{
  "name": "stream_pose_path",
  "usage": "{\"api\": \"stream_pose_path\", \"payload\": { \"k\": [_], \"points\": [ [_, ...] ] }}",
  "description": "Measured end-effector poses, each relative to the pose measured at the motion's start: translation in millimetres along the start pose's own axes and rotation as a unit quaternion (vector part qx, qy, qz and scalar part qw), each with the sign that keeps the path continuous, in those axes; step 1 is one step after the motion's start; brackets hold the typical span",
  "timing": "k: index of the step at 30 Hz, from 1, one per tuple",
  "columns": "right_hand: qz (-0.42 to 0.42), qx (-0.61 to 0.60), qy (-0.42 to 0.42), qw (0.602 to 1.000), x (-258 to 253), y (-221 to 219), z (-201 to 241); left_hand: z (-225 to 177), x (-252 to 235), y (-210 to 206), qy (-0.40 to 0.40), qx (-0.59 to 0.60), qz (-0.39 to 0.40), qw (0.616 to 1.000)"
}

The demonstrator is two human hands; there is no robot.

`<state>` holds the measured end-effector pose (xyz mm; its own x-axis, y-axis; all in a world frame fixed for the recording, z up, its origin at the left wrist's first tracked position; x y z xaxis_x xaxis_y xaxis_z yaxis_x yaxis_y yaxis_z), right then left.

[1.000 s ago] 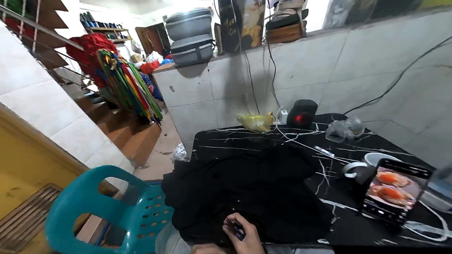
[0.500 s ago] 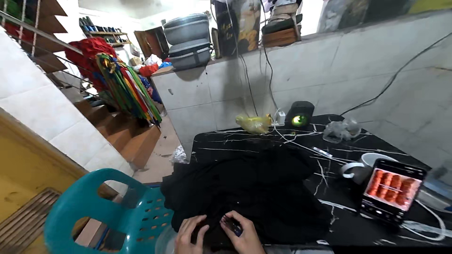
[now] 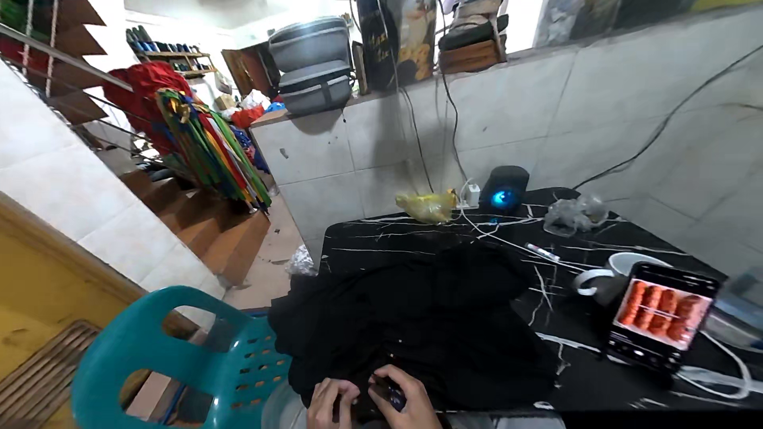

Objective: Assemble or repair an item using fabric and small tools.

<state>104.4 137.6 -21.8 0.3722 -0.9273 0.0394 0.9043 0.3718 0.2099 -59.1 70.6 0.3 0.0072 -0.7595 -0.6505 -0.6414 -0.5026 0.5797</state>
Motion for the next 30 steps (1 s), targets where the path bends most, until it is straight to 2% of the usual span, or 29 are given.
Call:
{"api": "stream_pose_path", "payload": {
  "k": [5,6,8,9,10,11,13,15,16,20,23,24,25,27,28,30],
  "points": [
    [0.012,0.059,0.001,0.998,5,3,0,4,3,13,0.019,0.056,-0.009,0.998],
    [0.011,0.061,0.004,0.998,4,4,-1,0,3,14,0.027,0.069,0.028,0.997],
    [0.012,0.057,0.007,0.998,2,6,-2,-14,5,9,0.043,0.105,0.172,0.979],
    [0.010,0.053,0.009,0.998,0,6,-3,-18,8,4,0.030,0.118,0.241,0.963],
    [0.008,0.049,0.013,0.999,-2,6,-4,-21,9,-2,0.010,0.127,0.273,0.954],
    [0.006,0.045,0.017,0.999,-4,6,-3,-21,9,-6,-0.009,0.122,0.268,0.956],
    [0.002,0.047,0.024,0.999,-9,7,-4,-21,2,-8,-0.014,0.072,0.201,0.977],
    [0.003,0.092,0.013,0.996,-17,11,-7,-21,-7,-14,0.020,-0.002,0.156,0.988],
    [0.011,0.123,0.004,0.992,-20,14,-6,-20,-9,-20,0.053,-0.045,0.162,0.984],
    [0.039,0.215,-0.011,0.976,-30,22,0,-17,-17,-35,0.205,-0.134,0.266,0.932],
    [0.041,0.253,-0.014,0.966,-27,26,-1,-23,-23,-24,0.247,-0.129,0.317,0.906],
    [0.042,0.269,-0.021,0.962,-25,24,-1,-22,-24,-20,0.241,-0.111,0.301,0.916],
    [0.044,0.279,-0.031,0.959,-23,21,-1,-19,-23,-17,0.231,-0.077,0.251,0.937],
    [0.051,0.282,-0.048,0.957,-18,17,2,-10,-23,-10,0.226,0.028,0.081,0.970],
    [0.055,0.274,-0.055,0.958,-16,15,3,-4,-24,-10,0.245,0.100,-0.016,0.964],
    [0.064,0.254,-0.067,0.963,-11,13,2,8,-23,-18,0.328,0.276,-0.151,0.891]
  ]
}}
Point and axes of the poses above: each hand's wrist, its own x-axis away from the middle knuckle, its own y-axis out of the back of the hand, z = x × y, the point moved 4 cm from there along -x, towards the middle knuckle, and after that the axes turned 14 degrees about -y, right-handed, at the moved point
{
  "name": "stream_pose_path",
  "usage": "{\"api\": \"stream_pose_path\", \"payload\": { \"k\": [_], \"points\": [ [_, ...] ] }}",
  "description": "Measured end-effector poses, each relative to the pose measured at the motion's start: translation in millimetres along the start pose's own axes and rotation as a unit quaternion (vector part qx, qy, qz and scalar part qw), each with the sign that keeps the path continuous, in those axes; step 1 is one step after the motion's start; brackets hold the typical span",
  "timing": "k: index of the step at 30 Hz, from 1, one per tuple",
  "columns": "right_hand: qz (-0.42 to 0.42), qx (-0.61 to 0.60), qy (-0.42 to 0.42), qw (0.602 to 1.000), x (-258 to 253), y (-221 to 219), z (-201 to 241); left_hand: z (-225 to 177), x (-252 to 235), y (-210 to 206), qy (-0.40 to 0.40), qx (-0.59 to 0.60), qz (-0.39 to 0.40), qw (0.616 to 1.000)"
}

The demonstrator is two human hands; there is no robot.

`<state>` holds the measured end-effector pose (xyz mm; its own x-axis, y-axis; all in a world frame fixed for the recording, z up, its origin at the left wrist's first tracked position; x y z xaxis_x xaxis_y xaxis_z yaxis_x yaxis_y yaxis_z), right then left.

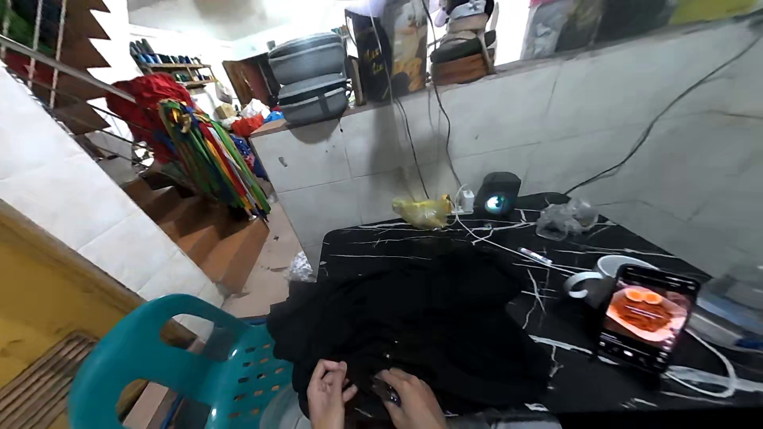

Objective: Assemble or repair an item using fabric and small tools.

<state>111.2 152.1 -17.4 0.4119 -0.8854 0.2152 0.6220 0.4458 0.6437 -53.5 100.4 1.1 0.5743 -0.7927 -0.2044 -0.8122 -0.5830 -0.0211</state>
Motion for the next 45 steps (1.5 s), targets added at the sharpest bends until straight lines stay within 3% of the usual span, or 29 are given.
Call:
{"api": "stream_pose_path", "payload": {
  "k": [3,9,15,21,28,33,39,43,45],
  "points": [
    [-0.025,-0.069,0.001,0.997,2,-1,-8,5,-3,-5,0.048,0.111,-0.022,0.992],
    [-0.037,-0.246,0.081,0.965,-3,-6,-15,0,7,2,-0.034,0.066,0.127,0.989],
    [-0.011,-0.315,0.067,0.947,-2,-11,-6,3,19,0,-0.084,0.025,0.141,0.986],
    [-0.007,-0.272,0.076,0.959,5,-10,-7,13,24,-2,-0.210,-0.054,0.074,0.973],
    [-0.059,-0.070,0.019,0.996,22,8,2,11,18,3,-0.153,-0.031,0.091,0.984],
    [-0.064,0.033,0.054,0.996,27,12,14,8,22,5,-0.164,-0.043,0.110,0.979],
    [-0.051,0.068,0.049,0.995,21,1,20,9,23,9,-0.162,-0.043,0.141,0.976],
    [-0.096,0.032,0.022,0.995,22,1,16,9,22,13,-0.153,-0.042,0.149,0.976],
    [-0.073,0.008,-0.011,0.997,24,5,14,11,19,12,-0.134,-0.043,0.136,0.981]
  ]
}}
Point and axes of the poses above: each hand's wrist, its own x-axis away from the middle knuckle, its own y-axis out of the back of the hand, z = x × y, the point moved 4 cm from there along -x, towards the middle knuckle, and after that the axes turned 14 degrees about -y, right-handed, at the moved point
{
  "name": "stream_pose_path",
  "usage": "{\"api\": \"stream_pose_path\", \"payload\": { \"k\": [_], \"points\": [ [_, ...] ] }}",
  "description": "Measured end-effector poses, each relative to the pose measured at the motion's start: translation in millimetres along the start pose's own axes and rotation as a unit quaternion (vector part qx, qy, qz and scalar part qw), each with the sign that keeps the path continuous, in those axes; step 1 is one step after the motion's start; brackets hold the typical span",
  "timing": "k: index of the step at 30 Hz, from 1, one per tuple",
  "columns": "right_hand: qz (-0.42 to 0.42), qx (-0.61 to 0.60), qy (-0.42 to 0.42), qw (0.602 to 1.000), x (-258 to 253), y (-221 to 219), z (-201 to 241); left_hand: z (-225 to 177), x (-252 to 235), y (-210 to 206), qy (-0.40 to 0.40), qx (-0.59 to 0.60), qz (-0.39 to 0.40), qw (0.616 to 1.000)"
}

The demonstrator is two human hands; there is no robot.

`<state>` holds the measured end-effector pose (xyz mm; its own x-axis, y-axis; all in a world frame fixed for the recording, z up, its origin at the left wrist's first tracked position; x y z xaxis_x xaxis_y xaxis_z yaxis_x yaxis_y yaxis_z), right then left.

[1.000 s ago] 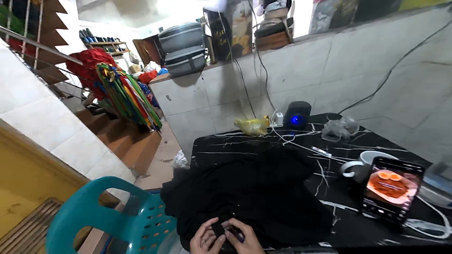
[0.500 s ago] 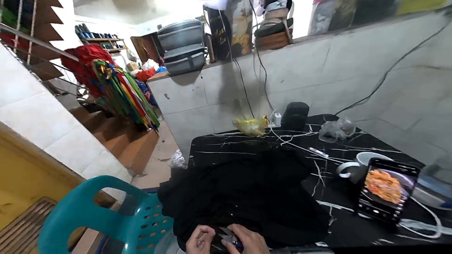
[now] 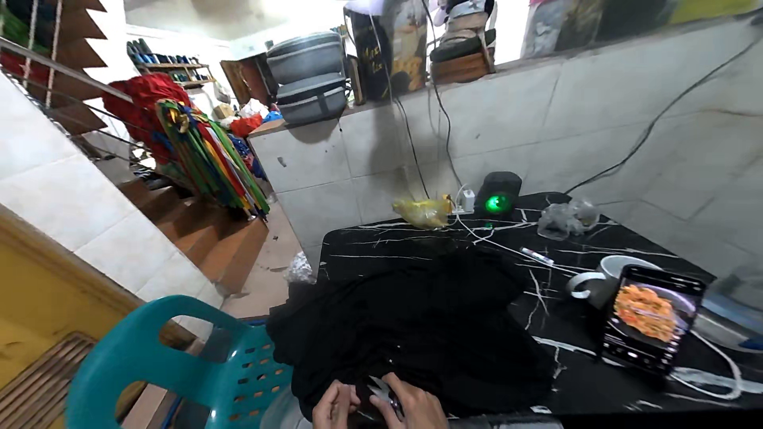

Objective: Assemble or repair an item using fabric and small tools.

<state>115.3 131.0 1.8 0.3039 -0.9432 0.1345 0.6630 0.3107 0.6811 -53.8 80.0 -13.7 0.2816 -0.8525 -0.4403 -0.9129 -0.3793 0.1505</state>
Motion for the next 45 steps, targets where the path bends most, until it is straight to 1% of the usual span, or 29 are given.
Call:
{"api": "stream_pose_path", "payload": {
  "k": [2,4,5,6,8,9,10,12,14,15,16,17,18,19,21,23,25,26,29,32,33,34,35,37,38,40,42,43,45],
  "points": [
    [0.048,0.010,-0.034,0.998,3,1,-4,-1,-3,-6,0.023,-0.003,-0.010,1.000],
    [0.089,0.062,-0.068,0.992,7,5,-5,-3,-6,-15,0.021,-0.042,0.014,0.999],
    [0.106,0.100,-0.089,0.985,10,9,-6,-4,-7,-18,0.002,-0.084,0.041,0.996],
    [0.119,0.138,-0.111,0.977,13,16,-8,-5,-8,-19,-0.035,-0.145,0.069,0.986],
    [0.113,0.185,-0.153,0.964,19,35,-16,-9,-9,-12,-0.106,-0.278,0.097,0.950],
    [0.091,0.193,-0.164,0.963,22,47,-23,-10,-11,-7,-0.123,-0.315,0.094,0.937],
    [0.065,0.197,-0.171,0.963,23,60,-32,-12,-14,-2,-0.122,-0.319,0.083,0.936],
    [0.032,0.195,-0.178,0.964,23,85,-47,-17,-20,-1,-0.074,-0.252,0.052,0.964],
    [0.010,0.163,-0.151,0.975,18,99,-60,-20,-28,-10,-0.015,-0.101,-0.004,0.995],
    [0.000,0.137,-0.137,0.981,15,102,-66,-19,-32,-18,-0.002,-0.016,-0.036,0.999],
    [-0.022,0.112,-0.124,0.986,13,103,-70,-16,-38,-26,-0.001,0.067,-0.051,0.996],
    [-0.060,0.089,-0.114,0.988,11,102,-73,-10,-44,-33,-0.015,0.126,-0.041,0.991],
    [-0.113,0.066,-0.102,0.986,10,102,-74,-5,-49,-40,-0.035,0.157,-0.018,0.987],
    [-0.174,0.052,-0.091,0.979,10,100,-74,0,-53,-46,-0.054,0.157,0.003,0.986],
    [-0.274,0.043,-0.077,0.958,10,98,-73,8,-56,-54,-0.087,0.123,0.038,0.988],
    [-0.312,0.054,-0.078,0.945,11,96,-68,15,-57,-55,-0.103,0.088,0.066,0.989],
    [-0.307,0.054,-0.082,0.947,10,92,-66,15,-55,-53,-0.123,0.034,0.085,0.988],
    [-0.297,0.046,-0.085,0.950,8,89,-66,14,-52,-53,-0.145,-0.013,0.087,0.985],
    [-0.268,-0.003,-0.100,0.958,-1,80,-71,-1,-39,-62,-0.211,-0.165,0.099,0.958],
    [-0.252,-0.039,-0.100,0.962,-7,72,-77,-13,-14,-85,-0.206,-0.312,0.176,0.911],
    [-0.243,-0.046,-0.099,0.964,-8,72,-80,-13,-6,-94,-0.192,-0.329,0.196,0.904],
    [-0.230,-0.053,-0.099,0.967,-8,72,-82,-13,1,-102,-0.175,-0.325,0.214,0.905],
    [-0.214,-0.062,-0.096,0.970,-7,72,-86,-15,6,-109,-0.155,-0.293,0.229,0.915],
    [-0.184,-0.088,-0.081,0.976,-4,75,-93,-21,12,-120,-0.074,-0.147,0.264,0.950],
    [-0.172,-0.100,-0.072,0.977,-1,77,-96,-24,11,-122,-0.022,-0.069,0.257,0.964],
    [-0.169,-0.111,-0.055,0.978,6,81,-99,-18,4,-120,0.055,0.072,0.189,0.978],
    [-0.182,-0.110,-0.050,0.976,14,85,-98,-13,-6,-116,0.094,0.171,0.144,0.970],
    [-0.191,-0.107,-0.050,0.975,19,87,-97,-13,-10,-114,0.099,0.189,0.141,0.967],
    [-0.210,-0.104,-0.039,0.971,26,86,-92,-14,-15,-111,0.082,0.190,0.158,0.965]
  ]
}}
Point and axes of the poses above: each hand's wrist, its own x-axis away from the middle knuckle, its own y-axis out of the back of the hand, z = x × y, the point moved 4 cm from there along -x, towards the middle knuckle, and after that the axes turned 14 degrees about -y, right-handed, at the moved point
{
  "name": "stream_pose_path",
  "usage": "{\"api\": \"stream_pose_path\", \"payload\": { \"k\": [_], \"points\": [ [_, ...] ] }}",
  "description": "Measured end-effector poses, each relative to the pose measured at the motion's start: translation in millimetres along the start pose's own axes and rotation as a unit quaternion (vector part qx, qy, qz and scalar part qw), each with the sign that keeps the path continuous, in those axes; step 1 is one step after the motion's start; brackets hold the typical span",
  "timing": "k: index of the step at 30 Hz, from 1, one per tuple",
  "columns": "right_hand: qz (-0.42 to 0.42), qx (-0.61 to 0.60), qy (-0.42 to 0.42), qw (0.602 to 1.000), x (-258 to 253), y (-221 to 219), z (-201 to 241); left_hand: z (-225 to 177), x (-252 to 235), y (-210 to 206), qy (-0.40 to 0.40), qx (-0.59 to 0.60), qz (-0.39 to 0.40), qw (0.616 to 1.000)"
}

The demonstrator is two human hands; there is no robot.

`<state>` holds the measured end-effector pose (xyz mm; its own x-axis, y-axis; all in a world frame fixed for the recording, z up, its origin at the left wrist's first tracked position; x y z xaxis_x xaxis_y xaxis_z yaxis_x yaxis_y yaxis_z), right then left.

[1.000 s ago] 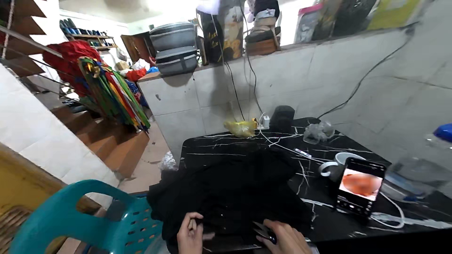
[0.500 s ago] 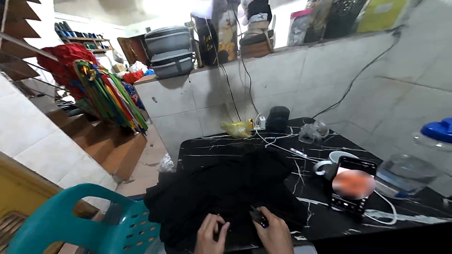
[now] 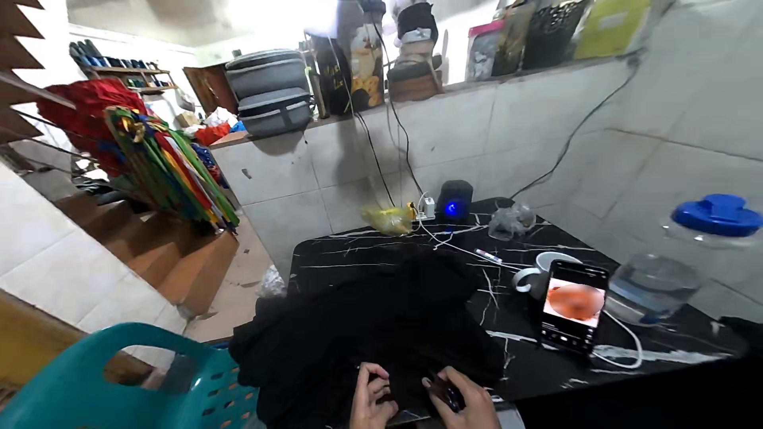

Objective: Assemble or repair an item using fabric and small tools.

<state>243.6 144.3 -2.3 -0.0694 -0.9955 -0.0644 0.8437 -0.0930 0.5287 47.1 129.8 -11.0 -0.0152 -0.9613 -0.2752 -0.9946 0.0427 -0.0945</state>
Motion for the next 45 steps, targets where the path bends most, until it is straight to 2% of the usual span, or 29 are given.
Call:
{"api": "stream_pose_path", "payload": {
  "k": [3,6,8,11,15,18,20,23,25,28,29,32,34,35,37,39,41,42,43,45],
  "points": [
    [0.019,-0.015,0.001,1.000,8,-12,6,-2,0,1,-0.010,-0.013,0.031,0.999],
    [0.048,-0.012,-0.045,0.998,13,-30,17,-6,4,-1,-0.006,-0.021,0.040,0.999],
    [0.073,0.016,-0.084,0.994,14,-41,24,-6,5,0,-0.014,-0.048,0.039,0.998],
    [0.088,0.030,-0.089,0.992,13,-49,28,-11,6,1,-0.001,-0.085,0.023,0.996],
    [0.068,-0.107,-0.071,0.989,8,-45,12,-5,3,7,-0.010,-0.166,0.046,0.985],
    [0.097,-0.271,-0.116,0.951,3,-43,-3,-2,-1,5,-0.047,-0.215,0.062,0.974],
    [0.122,-0.335,-0.163,0.920,4,-44,-8,-4,-1,-3,-0.094,-0.244,0.034,0.965],
    [0.141,-0.349,-0.183,0.908,4,-46,-9,0,3,-9,-0.189,-0.280,-0.030,0.941],
    [0.134,-0.334,-0.173,0.917,3,-49,-8,2,7,-9,-0.192,-0.335,-0.049,0.921],
    [0.106,-0.276,-0.151,0.943,1,-55,-1,2,18,-4,-0.116,-0.434,-0.030,0.893],
    [0.094,-0.238,-0.136,0.957,0,-55,4,0,22,2,-0.095,-0.480,-0.023,0.872],
    [0.084,-0.088,-0.092,0.988,-2,-51,14,-9,29,43,-0.035,-0.633,-0.024,0.773],
    [0.110,0.036,-0.081,0.990,0,-43,23,-19,30,74,-0.026,-0.676,-0.030,0.736],
    [0.134,0.090,-0.083,0.983,1,-40,29,-25,31,85,-0.021,-0.682,-0.029,0.731],
    [0.205,0.185,-0.066,0.959,3,-42,43,-38,32,97,0.022,-0.662,-0.017,0.749],
    [0.292,0.253,-0.021,0.922,7,-57,57,-53,32,98,0.134,-0.642,0.009,0.755],
    [0.349,0.246,0.038,0.904,10,-81,69,-64,30,94,0.198,-0.635,0.037,0.746],
    [0.352,0.212,0.066,0.909,11,-95,73,-64,28,93,0.189,-0.624,0.038,0.757],
    [0.339,0.173,0.080,0.921,10,-108,75,-62,27,96,0.148,-0.609,0.015,0.779],
    [0.291,0.113,0.076,0.947,0,-131,74,-52,24,108,0.029,-0.528,-0.102,0.843]
  ]
}}
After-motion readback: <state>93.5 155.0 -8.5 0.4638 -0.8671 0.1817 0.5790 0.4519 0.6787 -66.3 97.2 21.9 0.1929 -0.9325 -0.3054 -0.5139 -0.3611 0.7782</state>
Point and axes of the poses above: each hand's wrist, its own x-axis away from the middle knuckle, its own y-axis out of the back of the hand, z = x × y, the point moved 4 cm from there along -x, towards the middle knuckle, and after that the axes turned 14 degrees about -y, right-handed, at the moved point
